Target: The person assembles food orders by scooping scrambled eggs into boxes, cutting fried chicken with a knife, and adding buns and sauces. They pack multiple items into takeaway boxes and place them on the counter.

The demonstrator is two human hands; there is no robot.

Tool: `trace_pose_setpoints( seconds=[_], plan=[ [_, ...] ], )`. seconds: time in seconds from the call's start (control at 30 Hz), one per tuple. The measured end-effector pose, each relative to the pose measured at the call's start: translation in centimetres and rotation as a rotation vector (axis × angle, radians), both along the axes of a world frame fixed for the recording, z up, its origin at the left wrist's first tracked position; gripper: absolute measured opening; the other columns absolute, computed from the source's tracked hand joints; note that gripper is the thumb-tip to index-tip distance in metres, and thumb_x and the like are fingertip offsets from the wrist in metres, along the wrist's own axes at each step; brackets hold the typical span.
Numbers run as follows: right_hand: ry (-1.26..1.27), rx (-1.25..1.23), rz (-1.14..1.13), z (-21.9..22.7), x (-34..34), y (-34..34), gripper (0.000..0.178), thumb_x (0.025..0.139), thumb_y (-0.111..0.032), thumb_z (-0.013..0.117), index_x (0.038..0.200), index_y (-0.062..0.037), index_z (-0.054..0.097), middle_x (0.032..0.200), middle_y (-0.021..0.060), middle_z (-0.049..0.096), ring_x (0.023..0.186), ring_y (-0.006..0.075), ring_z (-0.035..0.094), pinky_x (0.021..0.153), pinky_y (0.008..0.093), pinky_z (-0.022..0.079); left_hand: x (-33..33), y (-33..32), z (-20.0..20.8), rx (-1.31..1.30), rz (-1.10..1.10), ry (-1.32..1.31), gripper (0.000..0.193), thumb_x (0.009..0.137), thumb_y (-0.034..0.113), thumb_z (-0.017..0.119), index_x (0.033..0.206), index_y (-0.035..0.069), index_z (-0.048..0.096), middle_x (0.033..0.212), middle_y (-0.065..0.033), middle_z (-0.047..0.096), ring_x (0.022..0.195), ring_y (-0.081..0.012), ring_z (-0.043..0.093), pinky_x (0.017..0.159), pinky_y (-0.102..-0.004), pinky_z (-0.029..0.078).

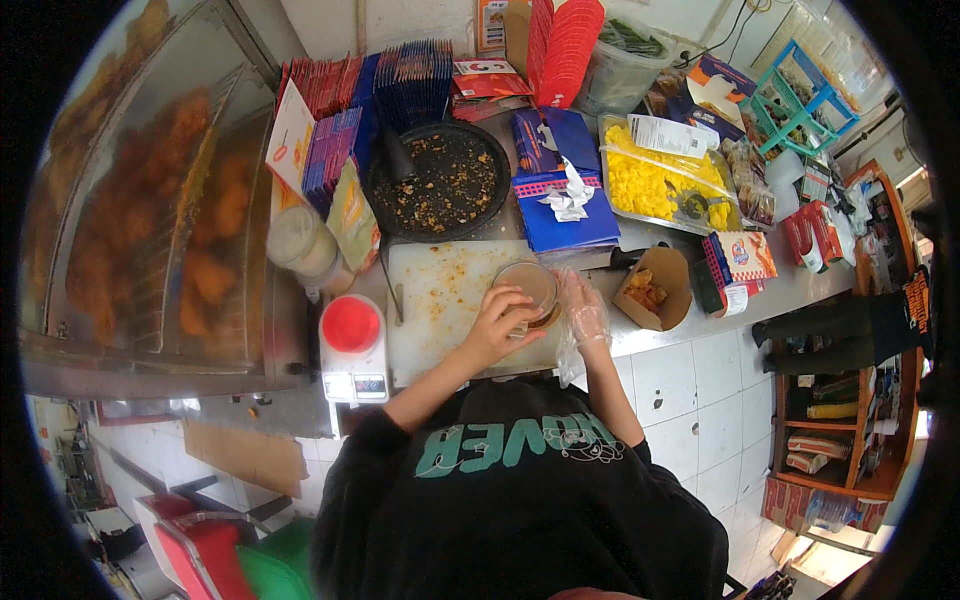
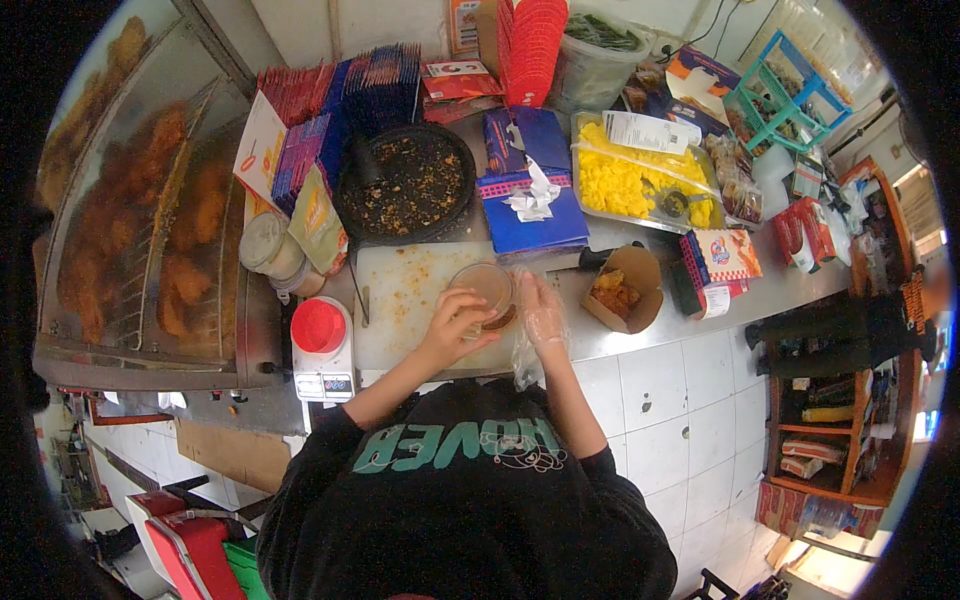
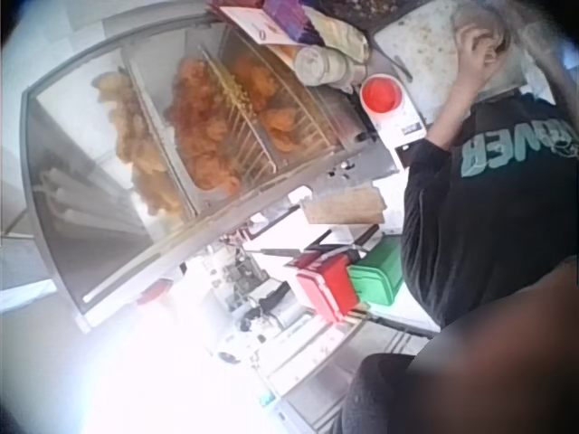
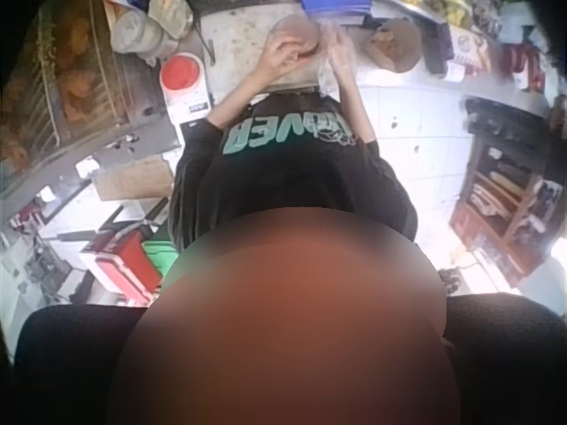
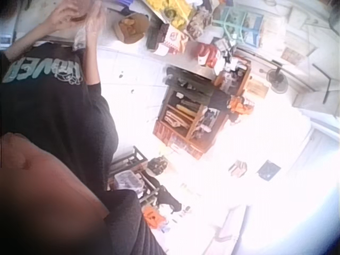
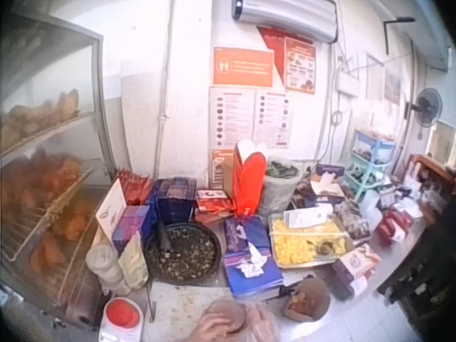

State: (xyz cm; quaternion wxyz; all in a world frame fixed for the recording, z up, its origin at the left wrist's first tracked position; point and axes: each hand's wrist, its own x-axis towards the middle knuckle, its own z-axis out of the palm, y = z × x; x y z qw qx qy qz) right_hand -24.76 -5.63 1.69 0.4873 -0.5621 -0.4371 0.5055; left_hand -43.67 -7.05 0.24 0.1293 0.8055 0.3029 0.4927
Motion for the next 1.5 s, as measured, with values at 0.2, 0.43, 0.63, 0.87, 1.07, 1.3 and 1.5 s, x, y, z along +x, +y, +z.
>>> trace_pose_setpoints(
  seconds=[0.2,0.43,0.63,0.87,1.07,1.3,1.5],
  plan=[
    [0.010,-0.122,0.022,1.2,0.7,0.8,0.047,0.104,-0.041,0.050,0.118,0.0010,0.068,0.108,0.0106,0.070,0.097,0.0170,0.064,0.089,0.0298,0.049,0.6,-0.6,-0.3,0.053,-0.005,0.097,0.044,0.069,0.026,0.089,0.107,0.014,0.071,0.117,-0.0063,0.061,0.119,-0.0301,0.054,0.107,-0.0506,0.041],
    [-0.554,0.356,0.150,5.1,0.3,1.3,0.050,0.094,-0.040,0.065,0.128,-0.0045,0.060,0.130,0.0195,0.061,0.114,0.0379,0.061,0.097,0.0402,0.048,0.2,-0.6,0.2,-0.012,-0.108,0.152,0.048,0.074,0.036,0.084,0.112,0.013,0.068,0.121,-0.0102,0.058,0.125,-0.0331,0.050,0.110,-0.0540,0.037],
    [-1.166,0.335,0.740,8.1,-0.5,1.8,0.107,0.063,-0.064,0.081,0.150,-0.0176,0.039,0.154,0.0276,0.032,0.139,0.0473,0.036,0.113,0.0507,0.036,-2.8,-3.0,-0.7,-0.024,0.186,-0.109,0.044,0.090,0.037,0.065,0.120,0.006,0.058,0.126,-0.0176,0.053,0.123,-0.0381,0.048,0.106,-0.0515,0.036],
    [-1.232,0.223,0.860,9.4,-2.4,2.3,0.125,0.056,-0.062,0.086,0.156,-0.0196,0.023,0.157,0.0308,0.020,0.144,0.0505,0.024,0.116,0.0548,0.032,-4.9,-4.8,-0.9,-0.187,0.428,-0.240,0.038,0.093,0.028,0.057,0.119,0.000,0.054,0.124,-0.0216,0.054,0.115,-0.0368,0.050,0.103,-0.0466,0.037],
    [-1.259,0.197,0.941,10.4,-3.6,3.2,0.130,0.056,-0.056,0.089,0.158,-0.0197,0.017,0.155,0.0303,0.022,0.143,0.0501,0.025,0.116,0.0541,0.032,-6.3,-5.7,-1.1,-0.239,0.513,-0.235,0.033,0.091,0.013,0.058,0.120,-0.001,0.053,0.122,-0.0227,0.054,0.114,-0.0373,0.051,0.102,-0.0457,0.038],
    [-1.347,0.192,0.989,10.3,-3.4,2.5,0.126,0.059,-0.049,0.089,0.158,-0.0224,0.017,0.152,0.0274,0.028,0.142,0.0458,0.029,0.116,0.0508,0.033,-7.8,-6.7,-1.2,-0.257,0.551,-0.219,0.033,0.090,0.008,0.059,0.121,-0.001,0.053,0.121,-0.0226,0.056,0.114,-0.0378,0.052,0.101,-0.0453,0.039],
    [-1.165,0.256,1.034,8.1,-3.0,3.5,0.114,0.062,-0.035,0.087,0.156,-0.0217,0.024,0.144,0.0270,0.035,0.136,0.0455,0.035,0.115,0.0512,0.031,-8.3,-6.7,-1.3,-0.264,0.589,-0.213,0.034,0.089,0.006,0.060,0.121,-0.001,0.053,0.120,-0.0222,0.056,0.113,-0.0378,0.053,0.100,-0.0453,0.040]
  ],
)
